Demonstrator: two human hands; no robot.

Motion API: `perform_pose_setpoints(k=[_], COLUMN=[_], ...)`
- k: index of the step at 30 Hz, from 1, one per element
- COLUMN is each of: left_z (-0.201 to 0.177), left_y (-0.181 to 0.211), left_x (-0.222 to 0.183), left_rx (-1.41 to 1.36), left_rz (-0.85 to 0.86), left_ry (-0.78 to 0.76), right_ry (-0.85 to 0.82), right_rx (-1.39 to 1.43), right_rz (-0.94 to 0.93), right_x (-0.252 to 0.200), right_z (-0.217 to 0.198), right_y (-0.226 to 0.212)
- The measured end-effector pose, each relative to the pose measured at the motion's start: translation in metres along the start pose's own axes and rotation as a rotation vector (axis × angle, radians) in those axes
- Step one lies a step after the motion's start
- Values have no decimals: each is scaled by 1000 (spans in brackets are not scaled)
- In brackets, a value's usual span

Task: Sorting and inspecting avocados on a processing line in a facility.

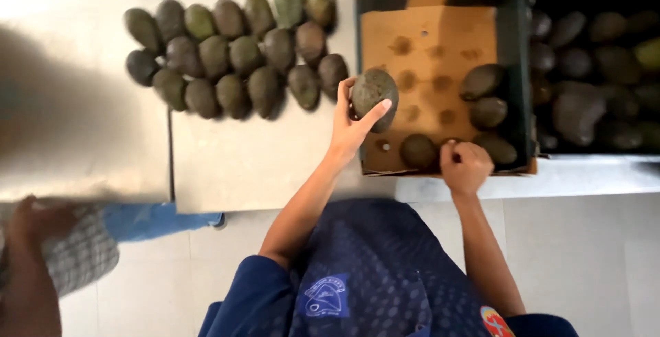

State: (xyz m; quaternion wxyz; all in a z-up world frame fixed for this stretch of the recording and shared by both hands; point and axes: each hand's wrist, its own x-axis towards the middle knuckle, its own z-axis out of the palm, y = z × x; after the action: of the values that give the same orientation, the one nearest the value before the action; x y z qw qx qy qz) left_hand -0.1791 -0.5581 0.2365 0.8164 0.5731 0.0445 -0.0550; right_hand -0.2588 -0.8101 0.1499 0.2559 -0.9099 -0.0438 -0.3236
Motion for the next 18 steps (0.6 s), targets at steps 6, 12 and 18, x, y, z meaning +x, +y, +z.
perform_pose_setpoints(k=[6,12,18], left_z=[-105,-226,-351], left_y=[-8,18,50], left_x=[-5,-20,-42], left_rx=[-187,-851,-664], left_rz=[136,174,249], left_ry=[126,190,429], right_ry=[-18,-15,-48], right_rx=[-59,-108,-131], right_rz=[-31,-12,8], right_x=[-15,-21,-28], right_z=[7,9,11], right_y=[17,28,38])
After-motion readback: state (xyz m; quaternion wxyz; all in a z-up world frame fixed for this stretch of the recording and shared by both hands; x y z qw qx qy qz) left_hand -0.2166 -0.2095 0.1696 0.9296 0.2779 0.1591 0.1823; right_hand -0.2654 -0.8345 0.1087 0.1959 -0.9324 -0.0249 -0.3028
